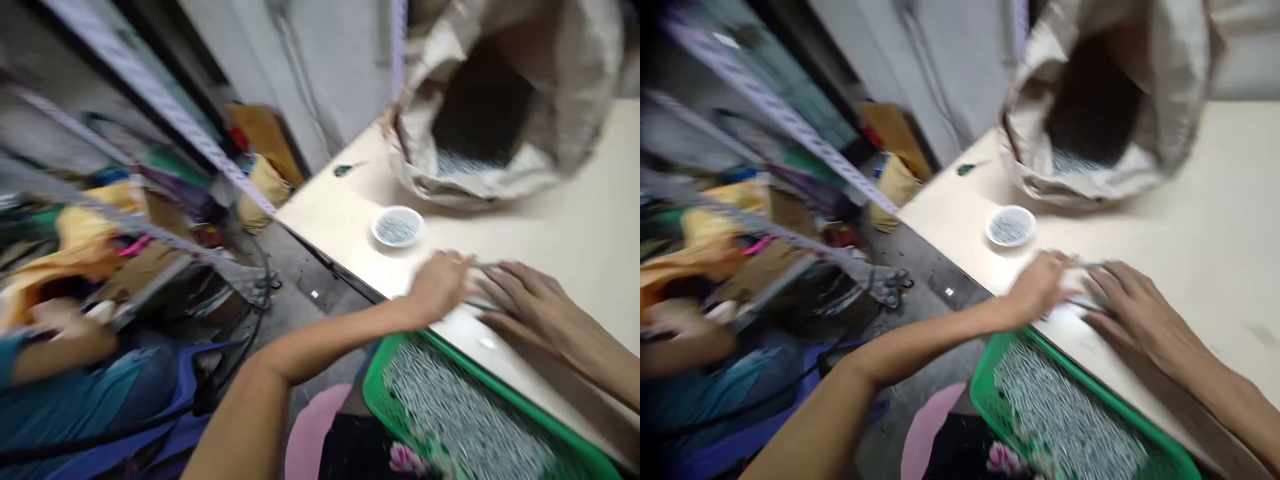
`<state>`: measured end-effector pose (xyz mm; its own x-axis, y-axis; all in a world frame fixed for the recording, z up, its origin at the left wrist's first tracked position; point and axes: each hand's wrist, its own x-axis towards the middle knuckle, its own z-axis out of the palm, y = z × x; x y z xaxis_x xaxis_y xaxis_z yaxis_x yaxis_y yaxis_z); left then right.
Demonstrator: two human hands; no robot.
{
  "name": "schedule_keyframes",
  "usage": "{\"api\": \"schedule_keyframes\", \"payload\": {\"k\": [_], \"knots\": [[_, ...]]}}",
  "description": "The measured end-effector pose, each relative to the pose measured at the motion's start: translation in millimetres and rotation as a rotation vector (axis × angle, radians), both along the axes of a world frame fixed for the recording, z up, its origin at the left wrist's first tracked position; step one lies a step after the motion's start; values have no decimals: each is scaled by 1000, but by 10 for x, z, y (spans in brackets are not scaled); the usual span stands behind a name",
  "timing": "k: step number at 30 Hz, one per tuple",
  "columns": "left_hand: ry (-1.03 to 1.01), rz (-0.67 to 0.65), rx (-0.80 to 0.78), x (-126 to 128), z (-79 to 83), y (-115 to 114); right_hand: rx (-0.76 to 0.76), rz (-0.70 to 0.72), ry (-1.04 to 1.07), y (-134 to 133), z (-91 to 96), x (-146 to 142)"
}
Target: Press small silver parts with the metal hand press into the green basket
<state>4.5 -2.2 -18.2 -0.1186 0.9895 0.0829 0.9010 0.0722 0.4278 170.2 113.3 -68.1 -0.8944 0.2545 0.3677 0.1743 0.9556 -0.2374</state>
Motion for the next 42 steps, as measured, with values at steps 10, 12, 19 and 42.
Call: {"api": "schedule_keyframes", "payload": {"k": [10,12,19,42], "knots": [[-289,355,-146,-335,-256,-287,-242,-118,-20,-251,-47,-45],[-286,386,-246,-286,-229,-252,-240,-101,4,-245,-65,-47],[-178,345,-536,-270,-22,-80,-167,-175,5,-216,-122,-76],[289,363,-86,-641,415,-331,-86,-220,113,-187,-256,-112]]}}
